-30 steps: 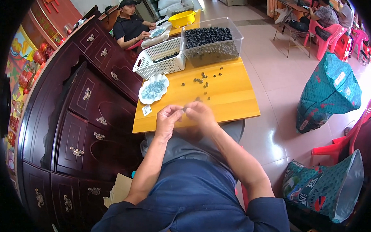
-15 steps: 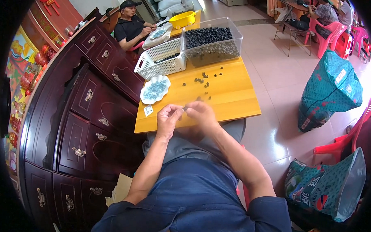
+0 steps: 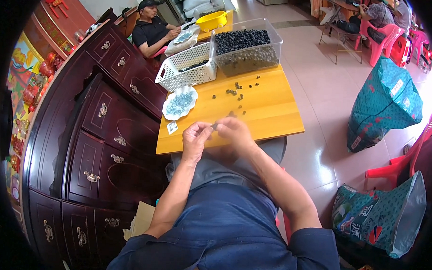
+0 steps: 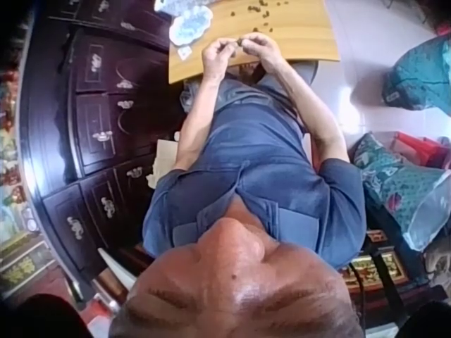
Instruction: Manually picking and assembling small black hardware components from bins on a production floor table.
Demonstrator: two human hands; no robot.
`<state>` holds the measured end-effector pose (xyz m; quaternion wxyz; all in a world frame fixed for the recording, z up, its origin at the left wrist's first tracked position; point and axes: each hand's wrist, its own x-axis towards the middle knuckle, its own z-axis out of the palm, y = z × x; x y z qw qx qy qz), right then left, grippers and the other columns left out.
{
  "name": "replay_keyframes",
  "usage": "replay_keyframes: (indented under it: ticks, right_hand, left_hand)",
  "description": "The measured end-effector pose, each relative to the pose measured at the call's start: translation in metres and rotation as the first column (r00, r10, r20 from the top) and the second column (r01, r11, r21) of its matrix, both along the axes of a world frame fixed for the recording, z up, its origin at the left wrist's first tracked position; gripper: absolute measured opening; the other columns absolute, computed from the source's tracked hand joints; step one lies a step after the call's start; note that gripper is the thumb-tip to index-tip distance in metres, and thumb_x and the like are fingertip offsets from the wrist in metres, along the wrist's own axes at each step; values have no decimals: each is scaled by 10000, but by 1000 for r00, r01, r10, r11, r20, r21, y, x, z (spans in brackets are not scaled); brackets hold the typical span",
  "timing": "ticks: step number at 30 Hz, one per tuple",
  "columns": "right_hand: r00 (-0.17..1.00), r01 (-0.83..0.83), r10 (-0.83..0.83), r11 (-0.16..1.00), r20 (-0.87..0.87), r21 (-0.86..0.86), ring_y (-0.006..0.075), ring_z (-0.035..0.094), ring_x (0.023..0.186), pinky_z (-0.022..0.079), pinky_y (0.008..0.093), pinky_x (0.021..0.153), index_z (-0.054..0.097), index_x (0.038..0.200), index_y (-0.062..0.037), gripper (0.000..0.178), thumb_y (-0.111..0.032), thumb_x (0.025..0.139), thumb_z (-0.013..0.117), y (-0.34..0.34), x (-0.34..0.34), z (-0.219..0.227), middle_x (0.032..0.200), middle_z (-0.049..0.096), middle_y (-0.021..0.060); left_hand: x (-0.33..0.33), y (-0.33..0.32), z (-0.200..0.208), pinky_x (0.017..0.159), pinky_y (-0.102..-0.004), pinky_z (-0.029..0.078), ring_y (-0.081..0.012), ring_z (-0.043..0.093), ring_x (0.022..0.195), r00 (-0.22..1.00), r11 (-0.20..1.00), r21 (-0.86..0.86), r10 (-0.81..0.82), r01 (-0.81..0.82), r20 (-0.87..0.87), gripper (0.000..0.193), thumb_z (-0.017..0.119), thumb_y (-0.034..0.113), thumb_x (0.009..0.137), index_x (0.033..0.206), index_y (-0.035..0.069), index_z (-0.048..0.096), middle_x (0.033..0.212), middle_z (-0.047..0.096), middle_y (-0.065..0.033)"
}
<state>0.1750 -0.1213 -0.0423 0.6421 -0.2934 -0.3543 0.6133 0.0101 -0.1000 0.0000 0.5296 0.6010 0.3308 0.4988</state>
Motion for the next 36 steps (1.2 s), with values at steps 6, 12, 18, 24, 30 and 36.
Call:
replay_keyframes:
  ticks: [6, 12, 18, 24, 30, 36]
  right_hand:
    - [998, -54, 53, 998, -33, -42, 84, 620, 848, 526, 237, 785, 666, 1079, -73, 160, -94, 925, 700, 0, 1, 3, 976, 670, -8]
    - [988, -118, 109, 989, -106, -86, 86, 620, 849, 528, 243, 785, 678, 1068, -72, 133, -114, 942, 680, -1, 3, 2, 963, 670, -8]
    - [986, -126, 116, 989, -123, -77, 88, 615, 828, 522, 255, 783, 679, 1078, -70, 149, -136, 945, 679, 0, 4, 2, 940, 670, -5]
    - [968, -198, 184, 978, -172, -69, 89, 617, 855, 518, 257, 800, 680, 1081, -66, 143, -130, 953, 663, -2, 6, 5, 944, 669, -6]
    - [950, -233, 224, 972, -217, -17, 88, 618, 932, 517, 260, 823, 617, 1081, -114, 143, -148, 952, 669, -4, 8, 10, 1012, 632, -24]
    - [968, -215, 214, 977, -132, 7, 96, 534, 824, 447, 247, 753, 584, 1026, -131, 144, -209, 937, 668, -2, 5, 6, 921, 598, -20]
  left_hand:
    - [-2, 0, 2, 663, -195, 459, -47, 558, 687, 998, 998, 67, 15, -10, -65, 80, 746, 70, 887, 929, 21, 700, 795, 659, 34]
    - [3, -11, 15, 683, -225, 483, -65, 593, 713, 934, 915, 392, 215, -90, -286, 73, 748, 46, 869, 881, 11, 685, 785, 667, 18]
    - [4, -13, 21, 687, -228, 489, -54, 604, 745, 905, 867, 492, 270, -80, -328, 67, 749, 27, 858, 877, 17, 686, 834, 693, 0]
    - [-2, -6, 9, 732, -218, 504, -55, 611, 762, 969, 975, 221, 68, -14, -237, 149, 747, 1, 851, 979, 23, 675, 874, 694, 19]
    - [-3, -7, 15, 761, -224, 505, -62, 602, 816, 949, 969, 238, 11, 68, -316, 288, 738, 1, 858, 1139, 36, 686, 918, 654, 29]
    - [-6, -5, 18, 791, -234, 491, -74, 585, 857, 921, 937, 289, -73, 194, -382, 331, 711, -12, 869, 1197, 21, 679, 943, 633, 10]
